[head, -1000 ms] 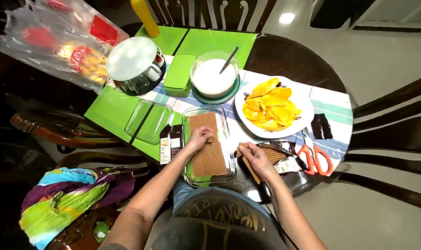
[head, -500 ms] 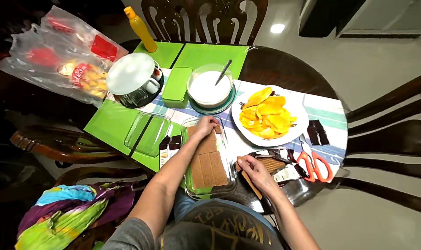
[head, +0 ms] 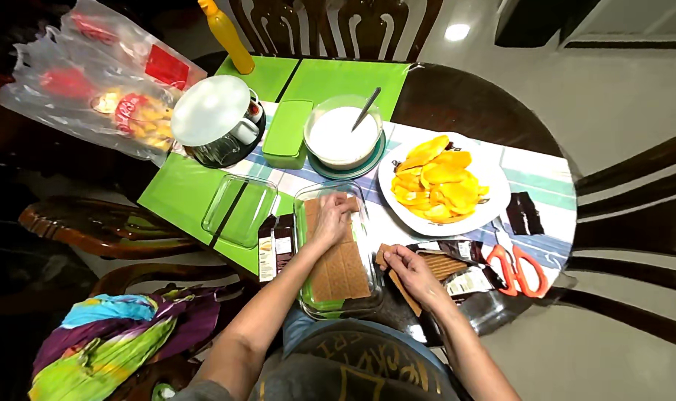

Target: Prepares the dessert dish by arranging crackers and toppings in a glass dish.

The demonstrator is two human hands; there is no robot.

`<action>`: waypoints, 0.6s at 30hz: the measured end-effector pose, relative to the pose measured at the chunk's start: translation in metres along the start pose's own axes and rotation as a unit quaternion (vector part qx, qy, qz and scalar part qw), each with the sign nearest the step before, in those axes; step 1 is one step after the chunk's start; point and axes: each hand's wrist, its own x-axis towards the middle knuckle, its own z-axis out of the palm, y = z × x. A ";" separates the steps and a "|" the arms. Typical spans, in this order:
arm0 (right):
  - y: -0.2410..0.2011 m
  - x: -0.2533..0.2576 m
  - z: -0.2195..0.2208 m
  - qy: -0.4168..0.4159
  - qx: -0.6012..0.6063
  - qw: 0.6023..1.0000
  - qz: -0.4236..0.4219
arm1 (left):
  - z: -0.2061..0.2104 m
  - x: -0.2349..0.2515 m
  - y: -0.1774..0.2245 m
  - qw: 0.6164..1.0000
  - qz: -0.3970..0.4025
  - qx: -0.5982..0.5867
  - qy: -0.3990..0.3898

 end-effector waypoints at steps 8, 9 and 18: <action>-0.003 0.011 0.014 -0.056 -0.041 0.997 -0.018 | -0.025 -0.037 0.042 0.930 -0.101 -0.276 -0.220; -0.003 0.012 0.015 -0.056 -0.043 0.997 -0.014 | -0.027 -0.037 0.040 0.927 -0.115 -0.280 -0.220; -0.004 0.004 0.003 -0.009 -0.062 0.998 0.000 | -0.003 0.007 0.000 0.932 -0.270 -0.223 -0.093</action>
